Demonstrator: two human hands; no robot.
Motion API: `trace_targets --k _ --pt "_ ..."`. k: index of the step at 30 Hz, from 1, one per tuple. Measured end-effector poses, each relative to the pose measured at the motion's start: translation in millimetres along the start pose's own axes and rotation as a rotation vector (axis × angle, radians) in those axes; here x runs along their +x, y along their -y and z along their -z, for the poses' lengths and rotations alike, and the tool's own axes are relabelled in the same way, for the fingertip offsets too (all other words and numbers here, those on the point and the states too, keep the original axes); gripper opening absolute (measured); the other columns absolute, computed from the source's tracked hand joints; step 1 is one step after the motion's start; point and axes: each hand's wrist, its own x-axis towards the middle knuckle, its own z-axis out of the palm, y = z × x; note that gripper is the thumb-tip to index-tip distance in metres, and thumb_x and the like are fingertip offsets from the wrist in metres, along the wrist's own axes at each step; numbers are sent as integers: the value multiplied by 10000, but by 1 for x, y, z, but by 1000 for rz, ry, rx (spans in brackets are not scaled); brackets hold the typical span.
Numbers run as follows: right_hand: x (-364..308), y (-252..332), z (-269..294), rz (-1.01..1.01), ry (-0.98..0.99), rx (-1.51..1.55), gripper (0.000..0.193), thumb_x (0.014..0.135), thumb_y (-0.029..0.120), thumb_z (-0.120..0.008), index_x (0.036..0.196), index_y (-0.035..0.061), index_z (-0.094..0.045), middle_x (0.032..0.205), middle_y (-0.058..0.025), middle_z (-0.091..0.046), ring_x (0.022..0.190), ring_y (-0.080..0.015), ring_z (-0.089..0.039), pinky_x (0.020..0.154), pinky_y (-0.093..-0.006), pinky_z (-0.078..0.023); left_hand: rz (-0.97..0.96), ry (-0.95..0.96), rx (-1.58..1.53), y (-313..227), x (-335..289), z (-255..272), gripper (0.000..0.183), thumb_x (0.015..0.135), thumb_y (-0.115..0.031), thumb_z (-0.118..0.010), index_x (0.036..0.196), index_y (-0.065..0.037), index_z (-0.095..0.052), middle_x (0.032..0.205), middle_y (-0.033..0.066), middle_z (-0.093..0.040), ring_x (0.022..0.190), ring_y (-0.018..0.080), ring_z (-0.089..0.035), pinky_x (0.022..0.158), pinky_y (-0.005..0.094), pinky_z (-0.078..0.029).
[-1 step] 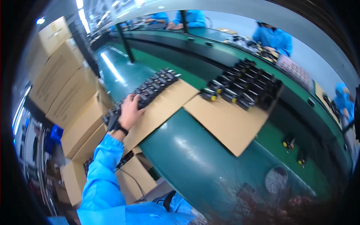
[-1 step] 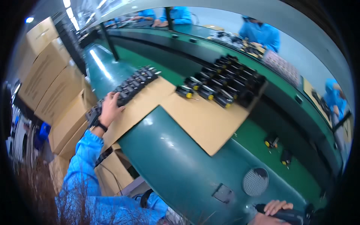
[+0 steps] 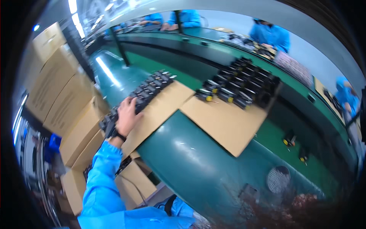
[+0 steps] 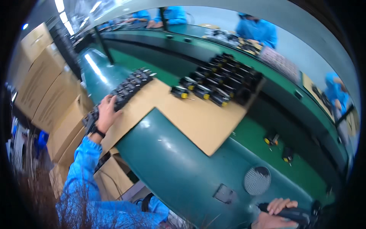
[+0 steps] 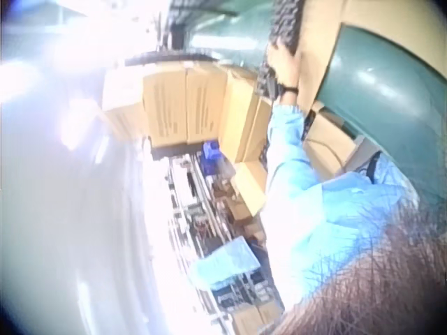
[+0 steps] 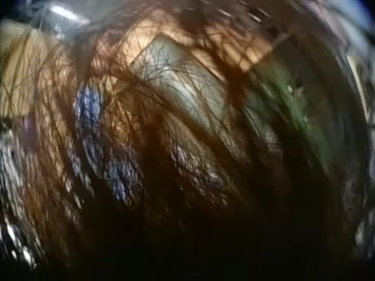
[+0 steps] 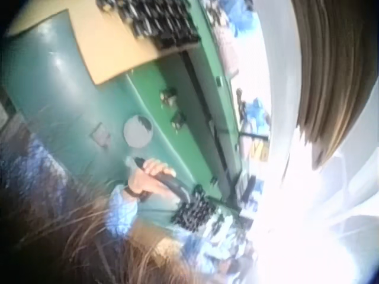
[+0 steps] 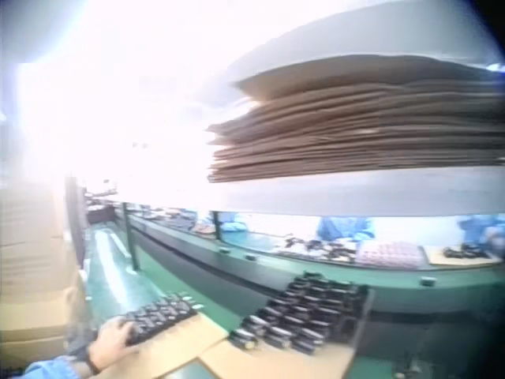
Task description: The person assembles electronic components on an assembly line by picking up each component, driving screws into it with an electric screwdriver, and placing the assembled pieces onto a cardboard tray.
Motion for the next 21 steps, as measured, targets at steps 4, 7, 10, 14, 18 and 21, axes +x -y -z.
trace_targets --k 4,7,10,14,18,21 --pt "9 -3 -18 -39 49 33 698 970 757 -502 1050 63 -510 671 -32 -469 495 -118 -443 438 -254 -369 -323 -61 -337 -100 8 22 671 805 -163 -809 1411 -47 -546 1390 179 -537 1333 381 -496 1117 486 -396" --pt "3 -16 -21 -7 -76 36 761 966 818 -400 1045 69 -509 639 -25 -480 455 -127 -447 422 -276 -371 -614 51 -655 -223 14 45 619 825 -116 -779 1398 -40 -557 1388 185 -544 1311 386 -523 1107 477 -426" --pt "1 -15 -17 -12 -114 11 813 934 870 -352 1025 76 -503 633 -26 -493 456 -138 -481 435 -293 -416 -961 148 -828 -345 15 52 557 850 -56 -729 1382 -44 -565 1400 178 -542 1312 387 -526 1104 479 -439" --pt "-1 -13 -22 -57 -212 -10 839 894 911 -356 983 89 -498 621 -22 -485 472 -139 -485 447 -296 -421 -1344 110 -829 -481 16 56 577 794 66 -633 1354 -59 -572 1449 143 -511 1389 373 -476 1122 490 -418" --pt "2 -14 -28 -113 -300 -7 909 862 960 -273 976 88 -505 596 -20 -465 467 -145 -463 455 -303 -417 -1455 188 -541 -537 45 5 663 743 80 -640 1371 -117 -558 1612 97 -414 1528 337 -350 1144 541 -408" --pt "2 -10 -21 -84 -284 -14 916 865 959 -257 977 85 -506 595 -29 -484 471 -150 -479 450 -309 -426 -1480 395 -626 -550 68 -22 721 725 148 -576 1400 -104 -558 1494 99 -551 1395 394 -466 1141 453 -457"
